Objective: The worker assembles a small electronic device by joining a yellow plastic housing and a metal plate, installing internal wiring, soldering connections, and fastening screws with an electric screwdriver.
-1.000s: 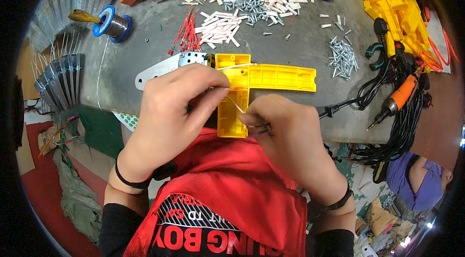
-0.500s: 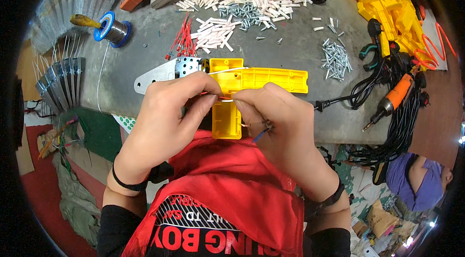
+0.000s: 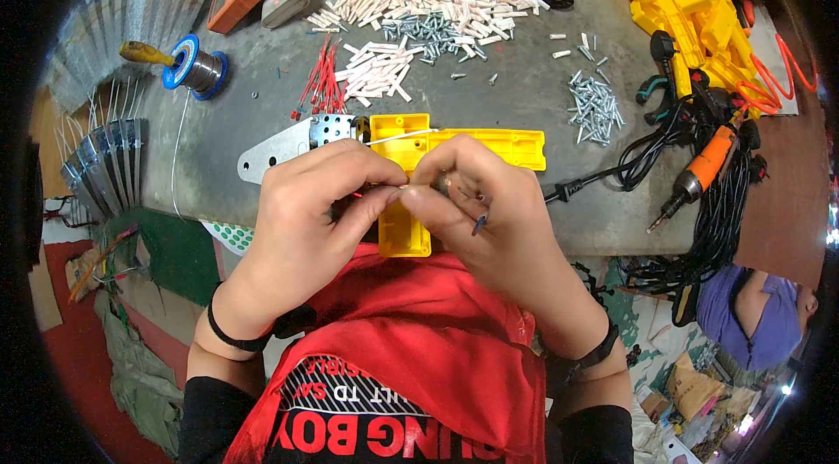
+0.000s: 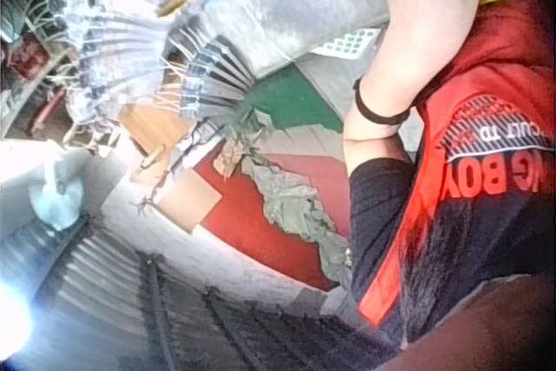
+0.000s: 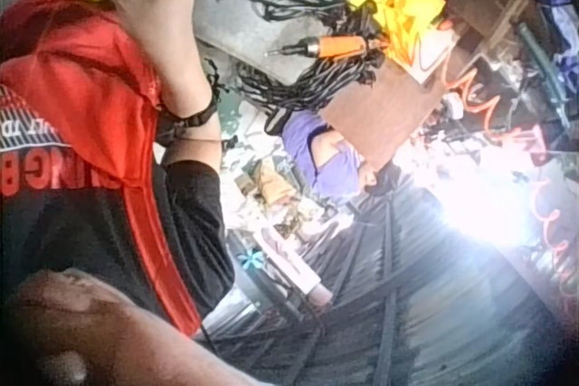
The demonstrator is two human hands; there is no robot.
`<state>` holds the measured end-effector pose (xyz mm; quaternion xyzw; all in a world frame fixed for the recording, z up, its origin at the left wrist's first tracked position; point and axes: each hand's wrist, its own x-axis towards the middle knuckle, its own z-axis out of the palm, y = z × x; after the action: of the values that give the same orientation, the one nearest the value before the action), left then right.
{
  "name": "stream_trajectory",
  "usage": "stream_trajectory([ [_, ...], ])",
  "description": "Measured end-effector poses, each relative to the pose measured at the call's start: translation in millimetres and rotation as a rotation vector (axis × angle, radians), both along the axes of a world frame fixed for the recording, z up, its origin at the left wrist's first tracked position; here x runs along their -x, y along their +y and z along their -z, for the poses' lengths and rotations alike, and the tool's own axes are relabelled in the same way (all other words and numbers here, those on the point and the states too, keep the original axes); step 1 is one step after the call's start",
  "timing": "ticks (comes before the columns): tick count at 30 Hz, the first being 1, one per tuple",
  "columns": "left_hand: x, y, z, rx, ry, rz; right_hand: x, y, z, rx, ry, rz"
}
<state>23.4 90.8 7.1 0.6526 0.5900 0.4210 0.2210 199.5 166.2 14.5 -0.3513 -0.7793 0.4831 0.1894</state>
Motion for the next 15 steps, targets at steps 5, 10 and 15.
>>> stream_trajectory([
  [5, 2.4, 3.4, 0.0, -0.006, -0.063, 0.007, 2.0, -4.3, 23.2, 0.243, 0.545, 0.254],
  [10, 5.3, 1.7, -0.9, 0.05, -0.143, 0.003, 1.7, 2.0, 24.5, 0.13, 0.269, 0.118],
  [15, 6.9, 1.8, 1.6, 0.082, -0.223, -0.009, 4.1, -5.3, 14.0, 0.316, 0.296, 0.106],
])
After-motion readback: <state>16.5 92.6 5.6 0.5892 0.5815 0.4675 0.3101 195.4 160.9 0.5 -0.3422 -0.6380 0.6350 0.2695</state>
